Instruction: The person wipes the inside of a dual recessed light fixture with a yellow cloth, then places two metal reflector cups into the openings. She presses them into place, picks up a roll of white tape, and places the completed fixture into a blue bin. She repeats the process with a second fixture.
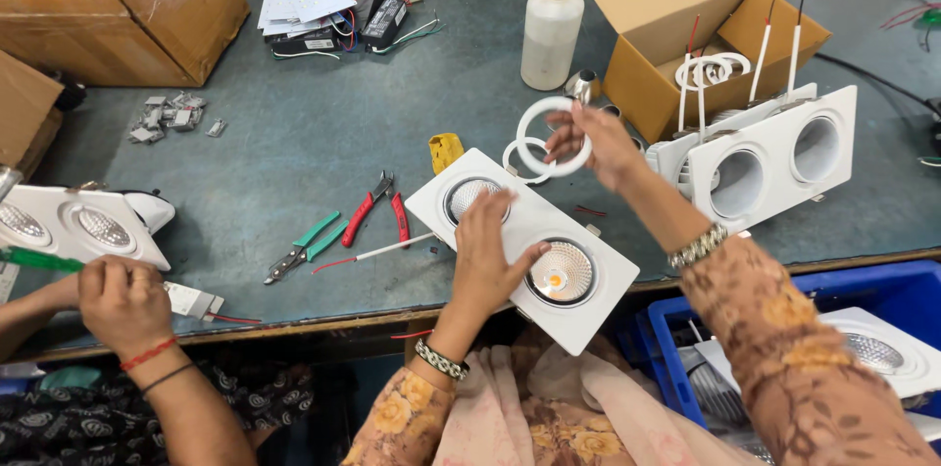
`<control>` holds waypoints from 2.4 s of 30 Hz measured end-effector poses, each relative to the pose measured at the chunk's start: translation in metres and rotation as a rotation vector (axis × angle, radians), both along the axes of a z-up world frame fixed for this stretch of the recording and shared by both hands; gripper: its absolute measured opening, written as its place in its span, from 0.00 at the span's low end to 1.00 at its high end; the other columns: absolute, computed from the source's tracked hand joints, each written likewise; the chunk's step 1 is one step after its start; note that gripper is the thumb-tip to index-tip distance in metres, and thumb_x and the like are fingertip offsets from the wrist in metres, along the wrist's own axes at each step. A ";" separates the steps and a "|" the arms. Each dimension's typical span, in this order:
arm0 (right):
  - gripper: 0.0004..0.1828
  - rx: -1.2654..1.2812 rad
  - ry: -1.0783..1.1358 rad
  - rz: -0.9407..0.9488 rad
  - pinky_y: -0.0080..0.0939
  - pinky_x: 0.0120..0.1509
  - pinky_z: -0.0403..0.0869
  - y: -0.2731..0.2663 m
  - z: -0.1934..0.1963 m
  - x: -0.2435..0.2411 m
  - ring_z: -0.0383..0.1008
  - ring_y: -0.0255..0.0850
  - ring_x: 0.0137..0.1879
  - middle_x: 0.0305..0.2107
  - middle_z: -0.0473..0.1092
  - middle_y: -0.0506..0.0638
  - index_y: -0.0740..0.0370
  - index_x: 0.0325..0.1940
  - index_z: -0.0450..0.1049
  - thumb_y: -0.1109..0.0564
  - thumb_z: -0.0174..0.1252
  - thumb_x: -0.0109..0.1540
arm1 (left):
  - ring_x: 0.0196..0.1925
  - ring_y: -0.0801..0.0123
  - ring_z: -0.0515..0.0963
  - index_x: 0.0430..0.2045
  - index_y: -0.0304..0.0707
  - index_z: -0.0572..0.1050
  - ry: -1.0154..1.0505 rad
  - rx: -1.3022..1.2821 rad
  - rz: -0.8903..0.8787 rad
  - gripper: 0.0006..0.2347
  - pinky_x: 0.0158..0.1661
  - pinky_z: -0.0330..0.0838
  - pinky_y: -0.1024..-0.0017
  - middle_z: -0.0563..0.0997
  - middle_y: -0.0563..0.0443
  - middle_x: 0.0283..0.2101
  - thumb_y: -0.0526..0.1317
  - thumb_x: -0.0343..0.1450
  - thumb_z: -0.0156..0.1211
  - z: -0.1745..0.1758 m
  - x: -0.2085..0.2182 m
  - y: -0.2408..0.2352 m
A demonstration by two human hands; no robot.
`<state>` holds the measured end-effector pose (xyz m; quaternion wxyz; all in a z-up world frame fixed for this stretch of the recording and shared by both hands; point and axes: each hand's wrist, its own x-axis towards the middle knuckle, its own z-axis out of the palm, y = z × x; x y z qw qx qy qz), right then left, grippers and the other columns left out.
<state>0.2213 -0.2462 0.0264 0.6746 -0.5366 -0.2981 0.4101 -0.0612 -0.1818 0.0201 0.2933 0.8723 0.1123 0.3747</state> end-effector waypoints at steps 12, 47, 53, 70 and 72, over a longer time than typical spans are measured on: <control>0.28 0.153 0.325 0.064 0.50 0.54 0.79 -0.041 -0.015 -0.119 0.79 0.51 0.49 0.41 0.75 0.62 0.74 0.63 0.66 0.46 0.35 0.74 | 0.73 0.45 0.61 0.69 0.35 0.59 -0.119 -0.052 0.022 0.51 0.69 0.52 0.49 0.64 0.39 0.69 0.60 0.53 0.78 -0.011 -0.001 0.005; 0.13 0.114 -1.653 0.114 0.41 0.43 0.75 -0.237 0.181 -0.172 0.80 0.43 0.44 0.43 0.77 0.48 0.57 0.45 0.76 0.60 0.59 0.56 | 0.69 0.48 0.66 0.62 0.37 0.66 -0.041 -0.030 -0.061 0.38 0.67 0.53 0.52 0.68 0.41 0.68 0.49 0.59 0.78 0.000 -0.011 0.005; 0.13 -0.109 -1.765 0.252 0.41 0.46 0.75 -0.251 0.170 -0.150 0.78 0.42 0.47 0.46 0.76 0.49 0.58 0.48 0.74 0.61 0.57 0.58 | 0.69 0.49 0.65 0.62 0.38 0.66 -0.036 -0.013 -0.049 0.38 0.67 0.53 0.52 0.68 0.43 0.68 0.50 0.59 0.77 0.003 -0.012 0.003; 0.14 -0.154 -1.735 0.166 0.43 0.57 0.74 -0.209 0.116 -0.097 0.74 0.42 0.58 0.52 0.73 0.51 0.61 0.57 0.71 0.62 0.53 0.66 | 0.71 0.52 0.65 0.62 0.40 0.67 -0.058 0.005 -0.037 0.37 0.67 0.54 0.53 0.68 0.45 0.69 0.53 0.60 0.76 0.001 -0.012 0.001; 0.15 -0.116 -1.722 0.129 0.43 0.58 0.74 -0.196 0.105 -0.092 0.74 0.42 0.59 0.53 0.73 0.52 0.61 0.58 0.71 0.62 0.52 0.67 | 0.71 0.52 0.66 0.62 0.40 0.67 -0.064 0.006 -0.039 0.37 0.67 0.54 0.53 0.67 0.45 0.69 0.53 0.60 0.76 0.000 -0.011 0.000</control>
